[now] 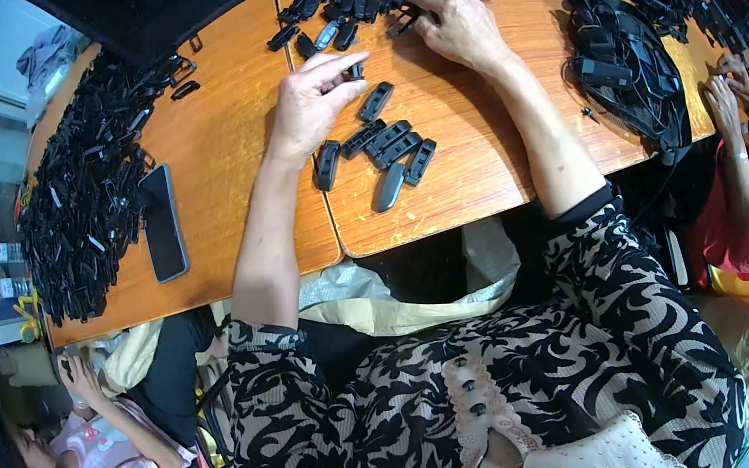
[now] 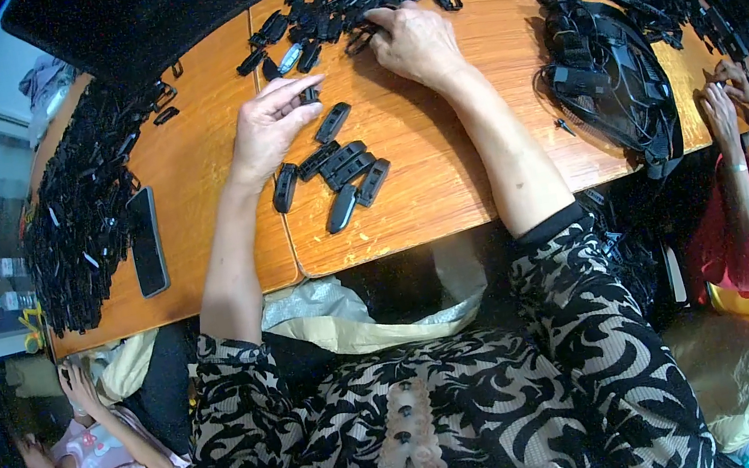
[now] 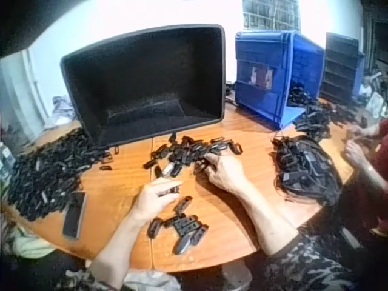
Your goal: The person assembles small black plastic buckle components by hand on a production table.
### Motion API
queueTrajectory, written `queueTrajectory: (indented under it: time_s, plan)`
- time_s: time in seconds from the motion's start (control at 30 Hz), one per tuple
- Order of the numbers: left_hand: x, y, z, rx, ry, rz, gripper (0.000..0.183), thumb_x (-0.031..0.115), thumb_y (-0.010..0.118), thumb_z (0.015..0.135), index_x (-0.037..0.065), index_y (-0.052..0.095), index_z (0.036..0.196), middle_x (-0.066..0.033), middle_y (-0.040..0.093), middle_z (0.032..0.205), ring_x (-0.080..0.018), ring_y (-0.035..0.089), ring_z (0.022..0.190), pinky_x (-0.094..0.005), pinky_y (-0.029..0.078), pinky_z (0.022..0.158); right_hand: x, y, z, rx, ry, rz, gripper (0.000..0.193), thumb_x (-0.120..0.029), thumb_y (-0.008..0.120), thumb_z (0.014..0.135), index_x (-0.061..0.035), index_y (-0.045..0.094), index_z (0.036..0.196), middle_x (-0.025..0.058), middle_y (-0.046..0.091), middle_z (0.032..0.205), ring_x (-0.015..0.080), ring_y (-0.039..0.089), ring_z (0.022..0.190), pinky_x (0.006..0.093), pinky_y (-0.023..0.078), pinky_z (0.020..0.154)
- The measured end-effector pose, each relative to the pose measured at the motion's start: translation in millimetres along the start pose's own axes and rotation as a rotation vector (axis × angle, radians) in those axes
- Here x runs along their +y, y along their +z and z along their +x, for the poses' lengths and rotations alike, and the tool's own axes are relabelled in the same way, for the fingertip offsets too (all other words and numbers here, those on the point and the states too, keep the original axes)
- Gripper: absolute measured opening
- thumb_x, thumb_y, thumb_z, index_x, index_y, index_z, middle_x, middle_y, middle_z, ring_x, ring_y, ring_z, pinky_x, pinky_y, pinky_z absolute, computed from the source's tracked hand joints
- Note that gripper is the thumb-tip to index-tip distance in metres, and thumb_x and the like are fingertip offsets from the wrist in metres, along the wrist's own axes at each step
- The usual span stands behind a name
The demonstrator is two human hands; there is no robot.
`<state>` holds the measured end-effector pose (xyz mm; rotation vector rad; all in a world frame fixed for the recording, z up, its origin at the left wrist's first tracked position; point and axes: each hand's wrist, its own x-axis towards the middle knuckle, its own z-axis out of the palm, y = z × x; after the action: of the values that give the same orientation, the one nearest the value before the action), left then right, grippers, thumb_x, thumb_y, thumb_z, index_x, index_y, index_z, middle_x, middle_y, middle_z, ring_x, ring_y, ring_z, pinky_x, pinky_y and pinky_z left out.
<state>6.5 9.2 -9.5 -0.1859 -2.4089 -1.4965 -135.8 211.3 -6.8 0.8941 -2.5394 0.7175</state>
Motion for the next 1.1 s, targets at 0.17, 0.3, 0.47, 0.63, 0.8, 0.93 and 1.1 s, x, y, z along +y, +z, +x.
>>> queueTrajectory:
  time_s: [0.17,0.3,0.47,0.63,0.8,0.93,1.1]
  plan:
    - [-0.9,-7.3,-6.0,0.016,-0.031,0.014,0.031,0.004,0.076,0.080,0.004,0.073,0.111,0.0006,0.063,0.090,-0.0049,0.049,0.069,-0.0202,0.045,0.064,-33.2,-0.7,-0.2,-0.113,-0.042,0.408,0.034,-0.025,0.062,0.091,-0.0095,0.067,0.121,0.0223,0.067,0.104,0.0366,0.065,0.098,0.0422,0.051,0.090]
    - [-4.2,-2.3,-0.6,0.089,0.014,0.010,0.028,0.004,0.076,0.080,0.002,0.074,0.107,0.0000,0.063,0.093,-0.0054,0.052,0.070,-0.0204,0.046,0.065,-34.8,3.1,-1.9,0.027,-0.010,0.738,0.025,-0.014,0.062,0.094,-0.0012,0.067,0.114,0.0124,0.069,0.088,0.0221,0.067,0.082,0.0324,0.053,0.073]
    - [-7.8,-6.7,-4.9,0.110,0.004,0.024,0.026,0.003,0.076,0.079,0.002,0.074,0.105,-0.0010,0.062,0.091,-0.0076,0.056,0.073,-0.0217,0.048,0.068,-54.8,-4.5,-10.5,-0.561,0.239,1.313,0.018,-0.018,0.063,0.097,-0.0047,0.062,0.109,-0.0022,0.053,0.074,0.0039,0.047,0.063,0.0183,0.036,0.051]
    - [-4.5,-6.5,-4.5,0.073,0.078,0.131,0.027,0.002,0.075,0.080,0.001,0.073,0.107,-0.0036,0.062,0.087,-0.0103,0.057,0.075,-0.0238,0.048,0.069,-57.7,-11.6,-10.2,-0.637,0.273,1.060,0.018,-0.024,0.068,0.093,-0.0099,0.060,0.087,-0.0059,0.049,0.066,0.0040,0.039,0.054,0.0200,0.029,0.047]
    - [-9.3,-7.2,-3.0,0.054,0.178,0.153,0.028,0.001,0.075,0.078,0.002,0.073,0.107,-0.0032,0.063,0.086,-0.0114,0.058,0.076,-0.0244,0.048,0.069,-61.6,-11.5,-11.4,-0.676,0.326,0.977,0.022,-0.029,0.073,0.088,-0.0112,0.062,0.081,-0.0067,0.047,0.062,0.0022,0.038,0.055,0.0202,0.023,0.046]
    - [-8.8,-11.4,-7.4,0.047,0.313,0.197,0.030,0.000,0.074,0.077,0.002,0.073,0.107,-0.0033,0.064,0.085,-0.0122,0.058,0.076,-0.0247,0.049,0.069,-65.2,-5.1,-10.4,-0.683,0.281,0.860,0.024,-0.029,0.075,0.086,-0.0094,0.064,0.078,-0.0048,0.051,0.062,0.0044,0.042,0.056,0.0214,0.028,0.049]
    - [-0.3,-9.9,-10.0,0.031,0.065,0.017,0.031,-0.001,0.075,0.075,0.004,0.074,0.106,-0.0047,0.068,0.091,-0.0116,0.061,0.079,-0.0255,0.051,0.070,-62.8,2.9,-15.2,-0.462,0.224,0.801,0.038,-0.037,0.081,0.077,-0.0017,0.066,0.080,0.0059,0.064,0.073,0.0145,0.056,0.069,0.0302,0.047,0.066]
